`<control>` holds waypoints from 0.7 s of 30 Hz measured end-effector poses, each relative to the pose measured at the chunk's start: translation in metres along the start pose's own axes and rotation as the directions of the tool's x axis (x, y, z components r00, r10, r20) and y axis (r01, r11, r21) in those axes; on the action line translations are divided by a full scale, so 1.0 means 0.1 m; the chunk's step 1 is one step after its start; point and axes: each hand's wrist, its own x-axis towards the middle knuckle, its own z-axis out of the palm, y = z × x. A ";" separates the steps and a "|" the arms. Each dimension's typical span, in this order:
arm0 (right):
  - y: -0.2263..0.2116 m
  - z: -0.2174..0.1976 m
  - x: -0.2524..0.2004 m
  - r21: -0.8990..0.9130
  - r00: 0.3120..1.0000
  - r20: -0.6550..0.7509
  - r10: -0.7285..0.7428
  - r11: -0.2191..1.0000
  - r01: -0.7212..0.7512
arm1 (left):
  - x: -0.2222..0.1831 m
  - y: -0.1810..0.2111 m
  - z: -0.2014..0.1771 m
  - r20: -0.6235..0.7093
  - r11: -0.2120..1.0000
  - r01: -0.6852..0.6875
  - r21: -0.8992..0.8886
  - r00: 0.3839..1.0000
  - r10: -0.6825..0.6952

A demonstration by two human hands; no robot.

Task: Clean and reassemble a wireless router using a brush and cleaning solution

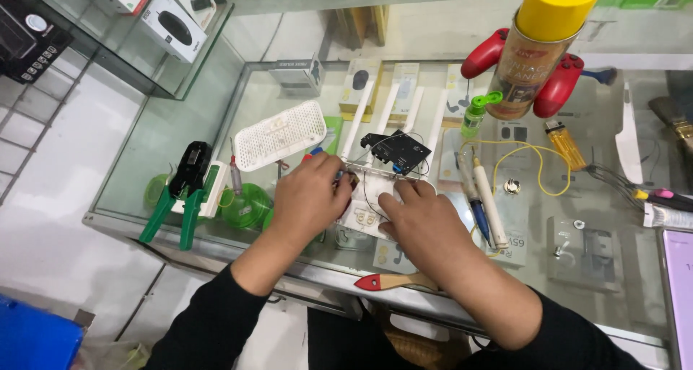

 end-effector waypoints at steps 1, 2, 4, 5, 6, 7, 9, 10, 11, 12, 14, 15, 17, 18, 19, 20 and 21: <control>-0.01 -0.01 -0.02 -0.001 1.000 0.000 0.000 1.000 0.000 | 0.00 -0.01 -0.04 -0.001 1.000 0.000 0.000 1.000 0.000; -0.02 -0.03 -0.03 0.001 1.000 -0.009 -0.010 1.000 0.010 | -0.01 -0.03 -0.08 -0.004 0.999 0.026 -0.027 1.000 -0.026; -0.06 -0.12 -0.06 0.005 1.000 -0.015 -0.020 1.000 0.020 | -0.02 0.00 -0.14 -0.004 0.997 0.053 -0.055 0.999 -0.054; -0.08 -0.21 -0.07 0.040 0.999 0.038 -0.021 0.999 0.020 | -0.01 0.05 -0.15 -0.009 0.996 0.033 -0.085 0.999 -0.034; -0.09 -0.30 -0.07 0.070 0.996 0.086 -0.024 0.997 0.018 | 0.01 0.09 -0.17 -0.021 0.993 0.010 -0.115 1.000 -0.012; -0.10 -0.35 -0.06 0.068 0.996 0.083 -0.023 0.998 0.018 | 0.05 0.11 -0.10 -0.024 0.993 0.008 -0.115 1.000 -0.011; -0.13 -0.42 -0.08 0.011 0.981 0.191 -0.026 1.000 0.024 | 0.07 0.16 0.03 -0.054 0.980 -0.199 0.008 0.978 0.199; -0.13 -0.38 -0.08 0.010 0.982 0.189 -0.027 1.000 0.025 | 0.08 0.18 0.08 -0.056 0.980 -0.199 0.010 0.978 0.199; -0.12 -0.33 -0.08 -0.017 0.979 0.201 -0.035 0.999 0.039 | 0.08 0.19 0.12 -0.062 0.943 -0.321 0.089 0.943 0.327; -0.10 -0.29 -0.10 -0.043 0.975 0.217 -0.038 0.998 0.048 | 0.08 0.22 0.18 -0.055 0.884 -0.438 0.163 0.891 0.451; -0.13 -0.26 -0.10 -0.049 0.979 0.200 -0.028 0.998 0.038 | 0.12 0.21 0.16 -0.039 0.841 -0.490 0.229 0.859 0.510; -0.13 -0.26 -0.10 -0.056 0.983 0.183 -0.021 0.998 0.032 | 0.14 0.22 0.16 -0.018 0.792 -0.534 0.296 0.826 0.563; -0.13 -0.29 -0.09 -0.040 0.979 0.205 0.002 0.999 0.006 | 0.19 0.23 0.14 -0.025 0.758 -0.555 0.343 0.801 0.598; -0.17 -0.29 -0.09 0.010 0.971 0.237 -0.010 1.000 0.008 | 0.17 0.21 0.12 0.003 0.730 -0.559 0.393 0.794 0.607; -0.14 -0.16 -0.07 -0.003 0.973 0.231 0.008 1.000 -0.007 | 0.18 0.26 0.18 -0.011 0.724 -0.567 0.392 0.785 0.620; -0.11 -0.03 -0.06 -0.017 0.988 0.155 -0.019 1.000 0.022 | 0.16 0.33 0.24 0.067 0.722 -0.526 0.450 0.825 0.561; -0.09 0.11 -0.06 -0.033 0.996 0.079 -0.047 0.998 0.050 | 0.13 0.39 0.31 0.139 0.710 -0.488 0.508 0.860 0.491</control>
